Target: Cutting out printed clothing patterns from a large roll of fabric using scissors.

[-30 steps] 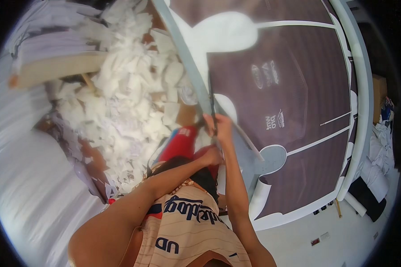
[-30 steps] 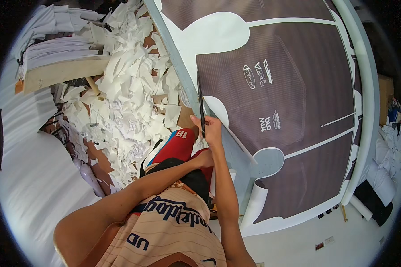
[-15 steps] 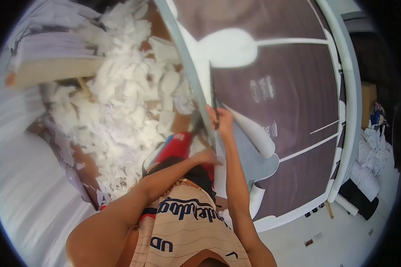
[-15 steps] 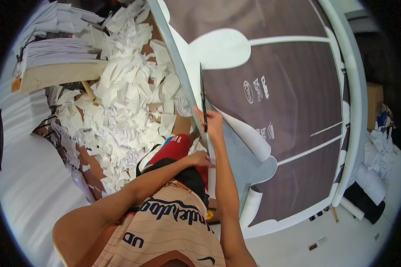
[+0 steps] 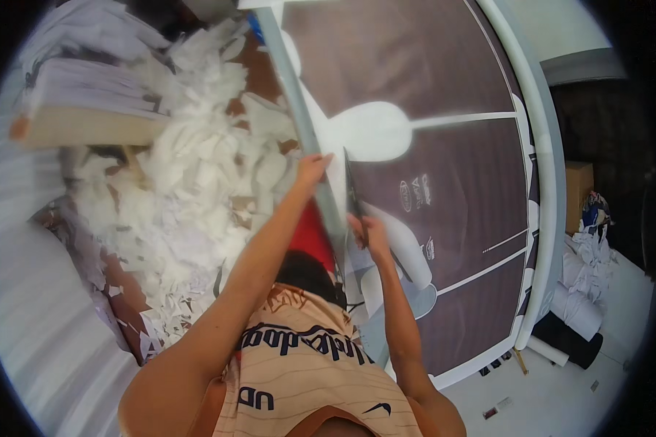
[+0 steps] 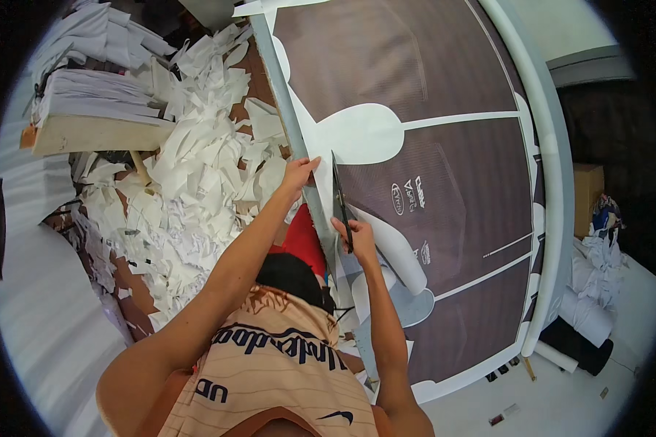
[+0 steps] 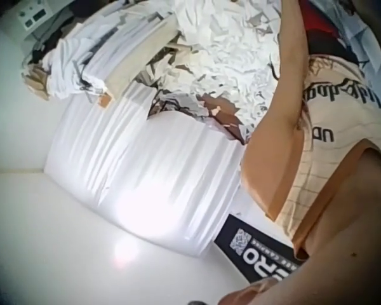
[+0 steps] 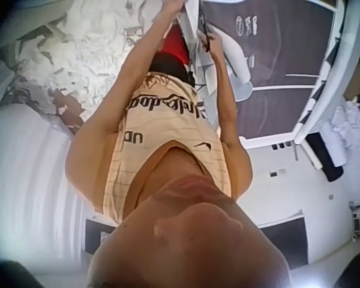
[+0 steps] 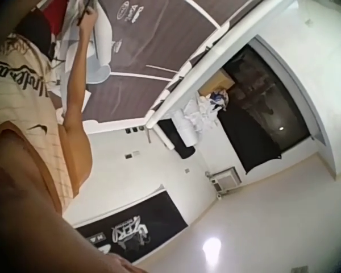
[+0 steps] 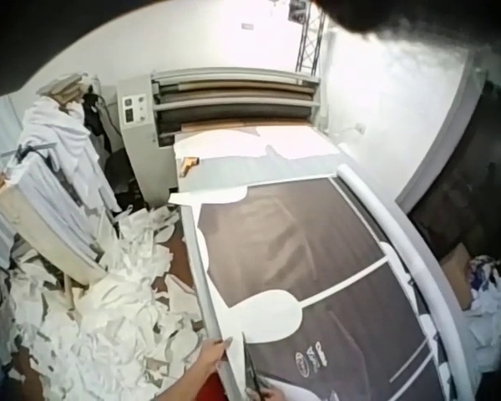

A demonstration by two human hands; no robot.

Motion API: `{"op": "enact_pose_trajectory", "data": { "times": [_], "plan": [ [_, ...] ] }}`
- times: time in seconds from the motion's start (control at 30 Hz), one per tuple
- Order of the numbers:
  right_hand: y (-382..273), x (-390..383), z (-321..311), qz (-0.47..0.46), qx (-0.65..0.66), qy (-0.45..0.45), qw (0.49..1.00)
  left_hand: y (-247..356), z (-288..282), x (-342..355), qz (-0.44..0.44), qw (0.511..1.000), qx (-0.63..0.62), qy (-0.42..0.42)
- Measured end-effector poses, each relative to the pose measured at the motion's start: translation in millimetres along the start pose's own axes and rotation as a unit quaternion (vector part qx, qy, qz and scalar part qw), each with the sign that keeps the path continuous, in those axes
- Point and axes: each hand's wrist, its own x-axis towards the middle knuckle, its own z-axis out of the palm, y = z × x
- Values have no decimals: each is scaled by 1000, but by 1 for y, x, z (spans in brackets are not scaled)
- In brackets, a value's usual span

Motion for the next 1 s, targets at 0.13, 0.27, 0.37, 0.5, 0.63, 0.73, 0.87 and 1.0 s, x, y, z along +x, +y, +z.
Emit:
{"op": "enact_pose_trajectory", "data": {
  "times": [0.13, 0.27, 0.37, 0.5, 0.63, 0.73, 0.87, 1.0],
  "plan": [
    [-3, 8, -7, 14, -14, -5, 1000, 0, -6, 10, -30, 999, 5, -13],
    [-4, 9, -8, 13, 21, -12, 1000, 16, -12, 18, -71, 994, 74, -34],
    [-2, 5, -4, 9, -30, -4, 1000, 34, -13, 30, -115, 986, 93, -82],
    [-2, -7, 12, 46, 43, -9, 998, 55, -11, 52, -90, 985, 123, -77],
    [-7, -24, 27, 92, 88, 6, 992, 67, -19, 71, -101, 968, 181, -140],
    [-3, -31, 55, 105, 147, 31, 983, 71, -27, 79, -135, 959, 180, -174],
    [5, -19, 107, 85, 224, 94, 966, 77, -32, 89, -150, 930, 237, -239],
    [-10, 3, 166, 22, 274, 160, 948, 87, -33, 101, -181, 917, 241, -262]
  ]
}}
